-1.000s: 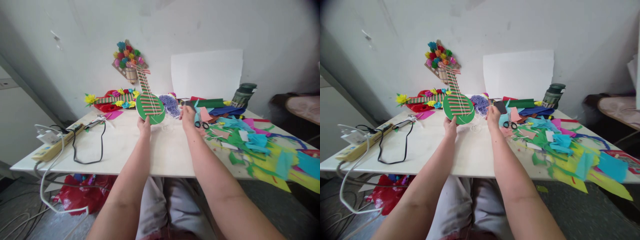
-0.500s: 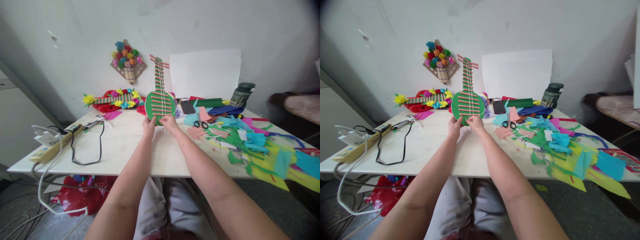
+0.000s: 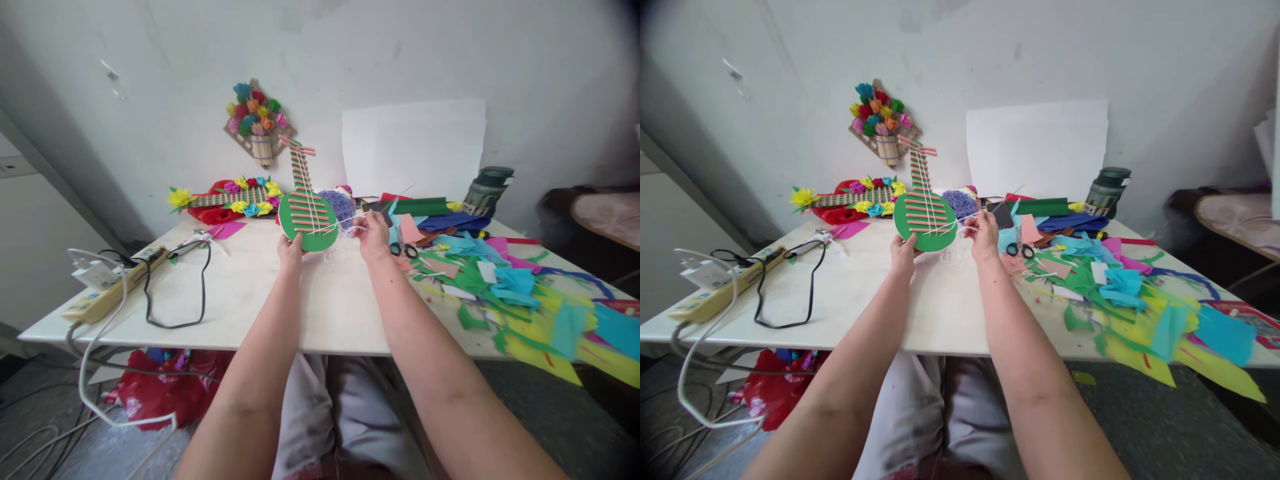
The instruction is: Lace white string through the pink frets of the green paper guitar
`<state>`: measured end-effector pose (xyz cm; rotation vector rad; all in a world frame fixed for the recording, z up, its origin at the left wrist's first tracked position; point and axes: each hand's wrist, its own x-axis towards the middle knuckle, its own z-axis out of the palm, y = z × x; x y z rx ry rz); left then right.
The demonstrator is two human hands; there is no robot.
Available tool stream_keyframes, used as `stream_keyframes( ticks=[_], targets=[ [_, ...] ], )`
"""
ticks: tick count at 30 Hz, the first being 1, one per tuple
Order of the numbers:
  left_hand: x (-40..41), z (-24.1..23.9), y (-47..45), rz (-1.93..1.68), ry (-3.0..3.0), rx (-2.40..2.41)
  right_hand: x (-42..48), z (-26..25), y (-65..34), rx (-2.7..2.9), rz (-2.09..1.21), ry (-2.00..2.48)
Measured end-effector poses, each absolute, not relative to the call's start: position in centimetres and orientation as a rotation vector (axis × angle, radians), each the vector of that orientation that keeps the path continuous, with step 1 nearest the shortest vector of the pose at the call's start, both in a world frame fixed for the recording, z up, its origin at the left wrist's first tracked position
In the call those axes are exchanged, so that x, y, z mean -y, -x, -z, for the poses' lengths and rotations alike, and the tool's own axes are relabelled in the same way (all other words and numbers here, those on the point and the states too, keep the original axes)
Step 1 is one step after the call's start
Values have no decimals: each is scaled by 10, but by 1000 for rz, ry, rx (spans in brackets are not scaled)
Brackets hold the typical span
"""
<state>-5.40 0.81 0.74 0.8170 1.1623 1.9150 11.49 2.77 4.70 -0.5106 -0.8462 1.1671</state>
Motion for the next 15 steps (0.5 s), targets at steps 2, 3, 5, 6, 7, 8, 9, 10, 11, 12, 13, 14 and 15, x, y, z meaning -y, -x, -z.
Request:
stream_keyframes(
  ticks=[2, 3, 5, 6, 7, 8, 9, 10, 11, 12, 13, 14, 15],
  targets=[
    [-8, -7, 55, -1896, -828, -1170, -27, -48, -115, 870, -1158, 536],
    [-8, -6, 55, -1886, -835, -1169, -26, -49, -114, 885, -1154, 539],
    [-9, -5, 56, -1862, -853, -1163, -26, -50, -114, 908, -1138, 537],
    [-9, -5, 57, -1850, -864, -1160, -26, -50, -114, 916, -1127, 534],
    [-9, -5, 57, -1839, -877, -1157, -26, -50, -114, 922, -1116, 531],
    [-8, -4, 57, -1832, -890, -1153, -26, -50, -114, 930, -1103, 527],
    [-8, -5, 58, -1825, -906, -1145, -27, -49, -115, 941, -1090, 522],
    [-7, -5, 58, -1821, -923, -1133, -27, -49, -116, 956, -1077, 515],
    [-6, -5, 58, -1818, -940, -1119, -28, -49, -117, 975, -1068, 509],
    [-5, -6, 59, -1816, -951, -1109, -29, -49, -118, 995, -1063, 505],
    [-4, -7, 60, -1815, -955, -1101, -29, -49, -121, 1013, -1062, 505],
    [-3, -8, 60, -1815, -953, -1095, -30, -49, -124, 1028, -1065, 509],
    [-2, -8, 61, -1818, -945, -1090, -30, -50, -127, 1039, -1070, 518]
  ],
)
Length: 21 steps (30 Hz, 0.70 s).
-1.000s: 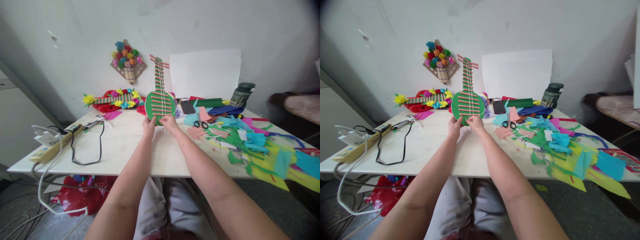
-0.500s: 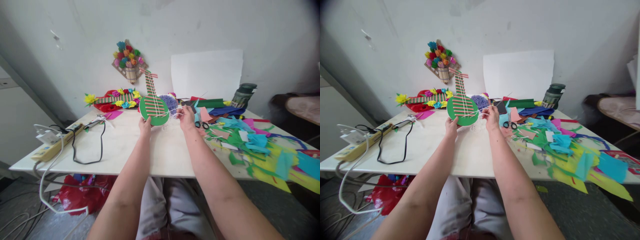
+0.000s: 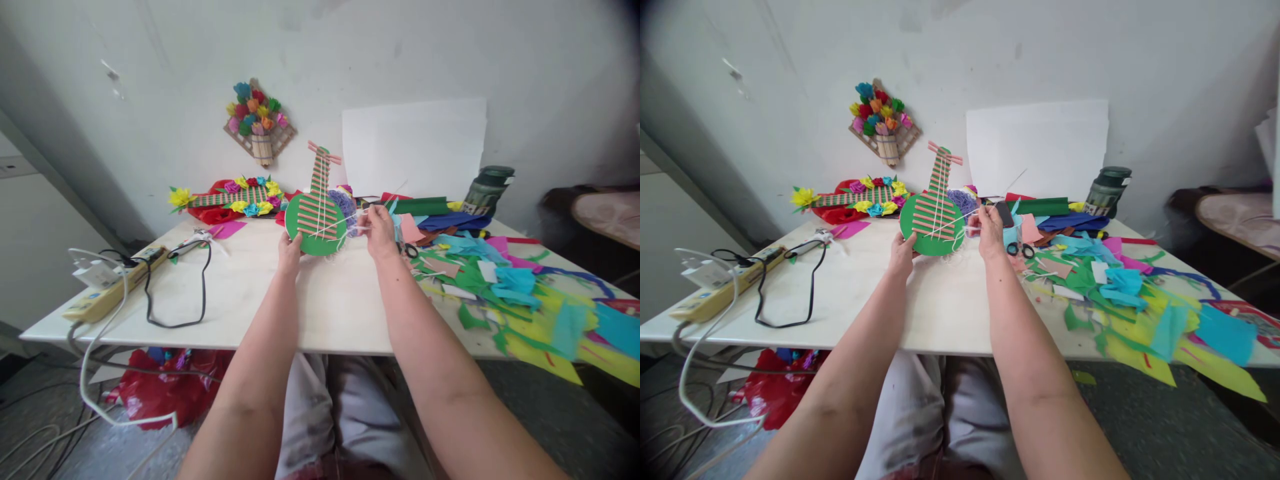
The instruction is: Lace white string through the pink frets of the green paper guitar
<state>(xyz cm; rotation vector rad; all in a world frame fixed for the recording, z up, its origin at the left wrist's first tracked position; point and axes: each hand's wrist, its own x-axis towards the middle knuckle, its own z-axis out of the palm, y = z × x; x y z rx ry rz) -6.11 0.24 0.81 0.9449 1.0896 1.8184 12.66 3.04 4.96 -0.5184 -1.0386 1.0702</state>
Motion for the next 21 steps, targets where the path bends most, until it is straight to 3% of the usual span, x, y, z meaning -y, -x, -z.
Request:
stream_keyframes(
  ticks=[10, 21],
  targets=[
    [-1, -10, 69, -1806, -917, -946, -35, -55, -143, 1099, -1050, 659],
    [-2, -10, 74, -1800, -918, -891, -53, -37, -162, 1339, -486, 1098]
  ],
)
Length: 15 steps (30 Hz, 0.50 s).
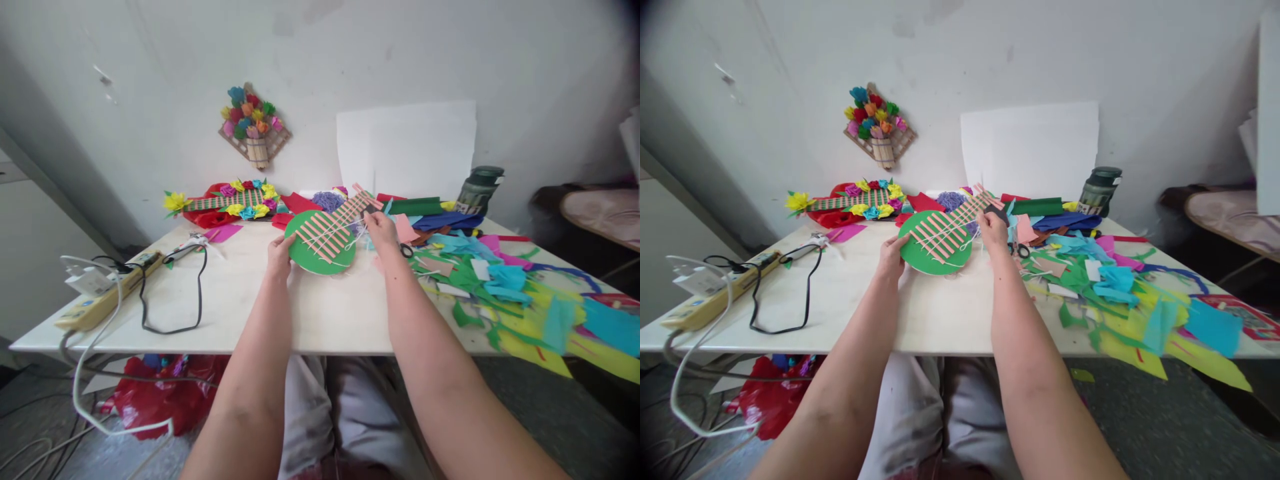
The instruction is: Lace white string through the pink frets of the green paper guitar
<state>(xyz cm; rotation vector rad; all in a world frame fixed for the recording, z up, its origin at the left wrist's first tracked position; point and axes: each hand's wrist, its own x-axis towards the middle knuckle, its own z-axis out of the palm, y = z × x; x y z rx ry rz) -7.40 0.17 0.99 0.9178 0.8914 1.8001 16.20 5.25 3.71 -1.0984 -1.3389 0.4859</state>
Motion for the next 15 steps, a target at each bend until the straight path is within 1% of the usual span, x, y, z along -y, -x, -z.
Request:
stream_keyframes(
  ticks=[5, 9, 12, 15],
  targets=[
    [-1, -13, 75, -1842, -814, -921, -52, -31, -162, 1386, -433, 1169],
    [4, -17, 73, -1730, -724, -856, -54, -25, -161, 1449, -418, 1212],
    [8, -20, 73, -1645, -709, -786, -57, -21, -162, 1450, -477, 1207],
    [10, -20, 73, -1621, -709, -758, -57, -18, -161, 1380, -642, 1155]
  ],
)
